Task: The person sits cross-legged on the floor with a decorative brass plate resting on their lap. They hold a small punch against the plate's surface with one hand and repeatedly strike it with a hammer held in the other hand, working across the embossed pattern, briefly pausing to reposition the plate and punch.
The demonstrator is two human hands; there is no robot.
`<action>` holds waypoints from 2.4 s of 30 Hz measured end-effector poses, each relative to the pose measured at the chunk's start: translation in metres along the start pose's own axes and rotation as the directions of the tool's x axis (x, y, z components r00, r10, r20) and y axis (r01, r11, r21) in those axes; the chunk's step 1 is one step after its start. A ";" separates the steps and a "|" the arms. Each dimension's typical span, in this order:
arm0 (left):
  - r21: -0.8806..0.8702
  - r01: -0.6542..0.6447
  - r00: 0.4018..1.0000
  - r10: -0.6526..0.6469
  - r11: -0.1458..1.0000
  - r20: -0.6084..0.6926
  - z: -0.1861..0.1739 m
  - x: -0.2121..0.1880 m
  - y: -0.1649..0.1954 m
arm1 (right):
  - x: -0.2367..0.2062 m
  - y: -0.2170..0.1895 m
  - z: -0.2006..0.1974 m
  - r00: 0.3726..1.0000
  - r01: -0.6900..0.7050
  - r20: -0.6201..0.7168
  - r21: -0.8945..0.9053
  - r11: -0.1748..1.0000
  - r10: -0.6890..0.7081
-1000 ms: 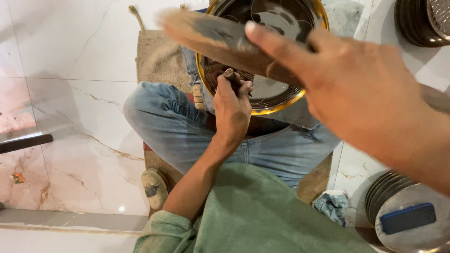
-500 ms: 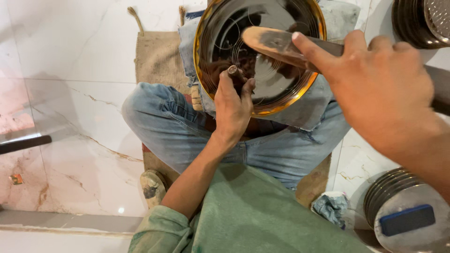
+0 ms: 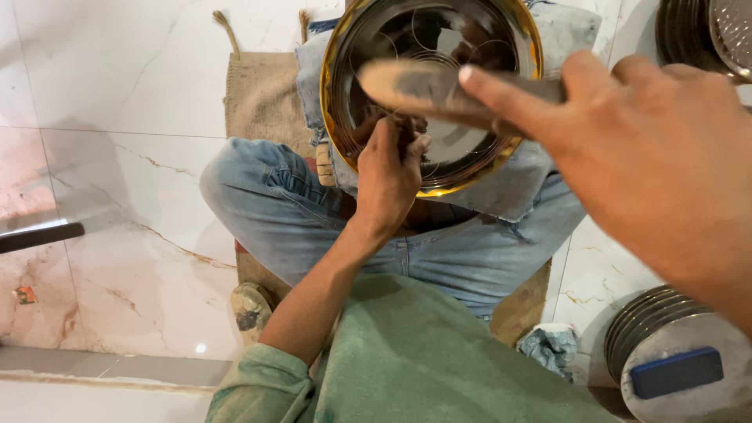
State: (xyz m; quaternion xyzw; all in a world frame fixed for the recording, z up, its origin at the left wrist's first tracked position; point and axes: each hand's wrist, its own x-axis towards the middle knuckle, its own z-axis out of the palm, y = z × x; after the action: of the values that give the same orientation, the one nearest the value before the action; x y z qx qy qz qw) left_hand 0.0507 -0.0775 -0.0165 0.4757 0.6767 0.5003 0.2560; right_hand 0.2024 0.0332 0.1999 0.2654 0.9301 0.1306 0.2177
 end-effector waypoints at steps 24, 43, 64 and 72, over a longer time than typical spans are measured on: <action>-0.190 -0.449 0.287 0.342 0.873 0.895 0.003 0.088 0.009 | -0.116 -0.159 0.217 0.593 -0.221 0.144 0.975 -0.011 0.793; -0.139 -0.515 0.351 0.356 0.846 0.866 -0.001 0.103 0.000 | -0.111 -0.163 0.210 0.490 -0.175 0.260 0.964 -0.198 0.832; -0.100 -0.378 0.818 0.382 0.921 0.429 -0.027 0.051 -0.015 | -0.041 -0.015 0.094 0.923 -0.239 -0.117 0.573 0.784 0.367; 0.067 -0.111 0.987 0.102 0.992 0.124 -0.014 0.013 -0.017 | -0.007 -0.003 0.015 0.996 -0.031 -0.076 0.247 0.969 0.052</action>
State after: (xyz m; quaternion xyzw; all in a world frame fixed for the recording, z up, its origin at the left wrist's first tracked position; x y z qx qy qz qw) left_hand 0.0276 -0.0727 -0.0257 0.5494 0.6516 0.4586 0.2516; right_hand 0.2137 0.0290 0.1887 0.3041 0.9415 0.0298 0.1422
